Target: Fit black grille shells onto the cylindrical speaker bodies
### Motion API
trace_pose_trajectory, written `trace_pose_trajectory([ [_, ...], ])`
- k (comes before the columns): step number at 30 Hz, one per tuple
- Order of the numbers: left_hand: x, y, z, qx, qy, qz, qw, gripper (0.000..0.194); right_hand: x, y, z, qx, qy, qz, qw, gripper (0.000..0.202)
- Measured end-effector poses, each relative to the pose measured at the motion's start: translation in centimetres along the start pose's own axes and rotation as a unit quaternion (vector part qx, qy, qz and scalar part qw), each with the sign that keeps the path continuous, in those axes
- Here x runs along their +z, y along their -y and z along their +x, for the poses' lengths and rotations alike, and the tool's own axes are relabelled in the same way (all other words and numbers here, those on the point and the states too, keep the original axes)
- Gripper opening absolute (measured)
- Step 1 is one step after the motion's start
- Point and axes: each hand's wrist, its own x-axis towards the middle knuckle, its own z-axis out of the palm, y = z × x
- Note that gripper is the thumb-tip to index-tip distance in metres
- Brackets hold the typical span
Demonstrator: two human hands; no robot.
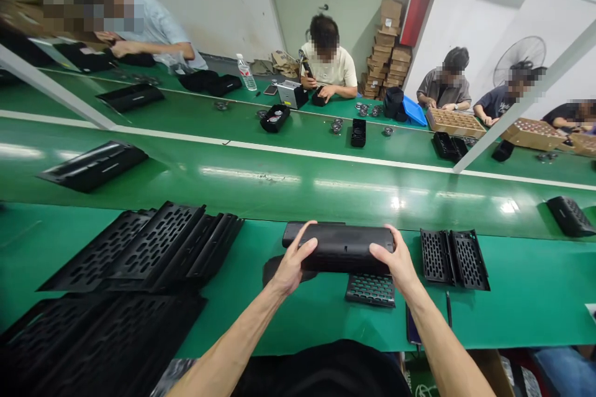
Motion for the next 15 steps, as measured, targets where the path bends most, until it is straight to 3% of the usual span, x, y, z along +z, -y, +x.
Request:
trace_pose_trajectory([
  [2,-0.7,0.5,-0.2,-0.082,0.030,0.020,0.996,0.092,0.0,-1.0,0.2,0.115,0.024,0.052,0.992,0.102],
  [3,-1.0,0.8,-0.3,-0.092,0.041,0.039,0.994,0.091,-0.3,-1.5,0.1,0.143,0.041,0.062,0.987,0.102],
  [6,-1.4,1.8,-0.8,-0.039,0.030,0.102,0.994,0.080,-1.2,-2.5,-1.3,0.090,0.082,0.039,0.992,0.103],
  [9,-0.7,2.6,-1.1,-0.034,0.010,0.134,0.990,0.070,-1.7,-3.3,-3.2,0.037,0.058,0.033,0.997,0.095],
  [12,0.2,3.0,-1.5,-0.081,0.037,0.140,0.986,0.071,-1.8,-4.3,-4.6,0.103,0.017,0.096,0.990,0.084],
  [15,0.7,2.8,-1.9,-0.109,0.129,0.111,0.979,0.087,-2.6,-5.4,-6.0,0.195,-0.007,0.151,0.969,0.089],
])
